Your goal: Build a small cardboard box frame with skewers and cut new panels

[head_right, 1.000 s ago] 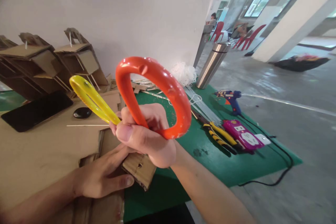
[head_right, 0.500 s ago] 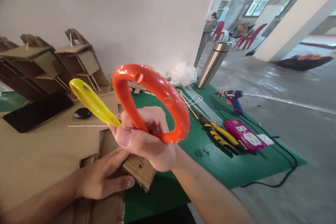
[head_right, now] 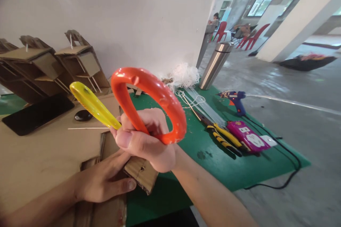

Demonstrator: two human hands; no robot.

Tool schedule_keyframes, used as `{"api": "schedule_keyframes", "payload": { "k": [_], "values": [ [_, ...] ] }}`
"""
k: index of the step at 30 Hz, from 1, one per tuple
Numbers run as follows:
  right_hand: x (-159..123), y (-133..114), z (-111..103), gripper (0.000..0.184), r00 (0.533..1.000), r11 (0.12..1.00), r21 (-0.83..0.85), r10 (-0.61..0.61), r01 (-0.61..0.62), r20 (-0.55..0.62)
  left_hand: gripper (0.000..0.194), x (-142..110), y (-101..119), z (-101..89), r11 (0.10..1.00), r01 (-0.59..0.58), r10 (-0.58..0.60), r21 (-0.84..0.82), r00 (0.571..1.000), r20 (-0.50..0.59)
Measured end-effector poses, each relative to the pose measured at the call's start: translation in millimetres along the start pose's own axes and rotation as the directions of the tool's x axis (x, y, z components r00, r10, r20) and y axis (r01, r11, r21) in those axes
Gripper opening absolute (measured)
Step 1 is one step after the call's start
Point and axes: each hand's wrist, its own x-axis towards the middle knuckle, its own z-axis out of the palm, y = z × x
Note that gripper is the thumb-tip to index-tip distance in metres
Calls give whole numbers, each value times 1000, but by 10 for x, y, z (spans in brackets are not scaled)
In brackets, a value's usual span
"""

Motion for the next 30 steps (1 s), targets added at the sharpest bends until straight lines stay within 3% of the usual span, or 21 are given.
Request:
{"api": "schedule_keyframes", "payload": {
  "k": [9,15,25,27,30],
  "values": [
    [-38,-2,-7,33,1000,999,-34,9,-9,-8,51,7,-1,-3,1000,-9,8,-4,1000,-11],
    [-29,11,0,44,999,1000,12,22,-22,-32,52,11,9,-5,1000,2,-2,-13,1000,-10],
    [-28,1,1,35,1000,998,-56,12,-13,-26,59,-11,-10,27,997,-24,27,67,999,-35],
    [-32,-4,32,39,998,995,-104,-3,-4,-61,69,-9,-20,45,994,-33,41,103,996,-79],
    [-53,0,128,43,979,967,-256,-51,-2,-200,87,0,-54,97,992,-36,65,124,968,-240]
  ]
}}
